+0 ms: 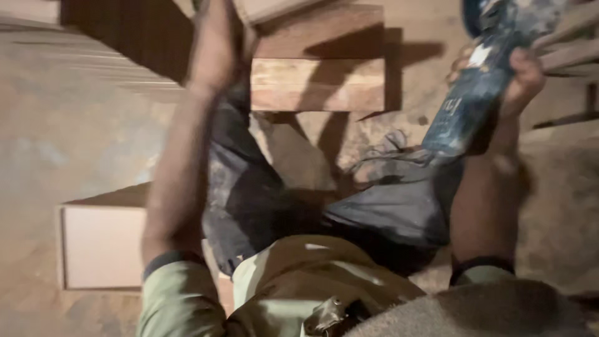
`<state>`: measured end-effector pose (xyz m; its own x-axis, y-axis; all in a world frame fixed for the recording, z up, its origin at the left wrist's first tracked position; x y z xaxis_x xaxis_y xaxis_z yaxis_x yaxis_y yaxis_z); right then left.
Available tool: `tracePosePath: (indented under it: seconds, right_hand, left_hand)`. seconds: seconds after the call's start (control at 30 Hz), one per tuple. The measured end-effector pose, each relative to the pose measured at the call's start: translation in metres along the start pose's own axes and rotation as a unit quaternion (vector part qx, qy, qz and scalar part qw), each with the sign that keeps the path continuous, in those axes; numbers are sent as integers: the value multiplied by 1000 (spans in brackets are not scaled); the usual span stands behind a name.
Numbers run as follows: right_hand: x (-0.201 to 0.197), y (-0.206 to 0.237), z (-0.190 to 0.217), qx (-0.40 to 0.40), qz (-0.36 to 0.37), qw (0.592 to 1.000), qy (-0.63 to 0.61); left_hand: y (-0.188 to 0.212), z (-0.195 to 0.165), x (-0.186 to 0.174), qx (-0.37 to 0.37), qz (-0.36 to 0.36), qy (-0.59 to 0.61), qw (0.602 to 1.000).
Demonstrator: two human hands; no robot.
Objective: The person sits on the workshop floor and sands wooden box frames with a power sander, holding each box steady with one hand while moving the sander over its surfaces, then sets finished boxes onto a stack and picks up the next one.
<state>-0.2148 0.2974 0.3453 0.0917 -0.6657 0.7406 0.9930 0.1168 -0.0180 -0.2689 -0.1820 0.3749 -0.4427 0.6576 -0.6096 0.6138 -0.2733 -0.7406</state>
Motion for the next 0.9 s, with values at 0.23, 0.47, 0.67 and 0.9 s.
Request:
tracePosePath:
  seconds: [0.23, 0.47, 0.67, 0.9]
  right_hand:
    - [13, 8, -28, 144, 1, 979, -141]
    - [31, 21, -47, 161, 5, 980, -118]
    - [38, 0, -56, 230, 0, 963, -144]
    - [41, -16, -60, 221, -17, 966, -134]
  left_hand:
    - [98, 29, 175, -198, 157, 172, 952]
    - [122, 25, 201, -128, 115, 98, 980]
    - [121, 34, 217, -224, 140, 127, 956]
    - [121, 40, 227, -226, 143, 118, 956]
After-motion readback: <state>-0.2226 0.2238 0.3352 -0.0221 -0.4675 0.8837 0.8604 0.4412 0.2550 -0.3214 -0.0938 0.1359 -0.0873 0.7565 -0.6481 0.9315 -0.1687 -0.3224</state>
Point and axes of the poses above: each hand's wrist, its own y-axis away from the middle knuckle, its own x-axis out of the palm, z = x × y, the point moved 6 cm from there along -y, towards the middle knuckle, and after that the axes turned 15 degrees about -y, right-handed, at the moved point
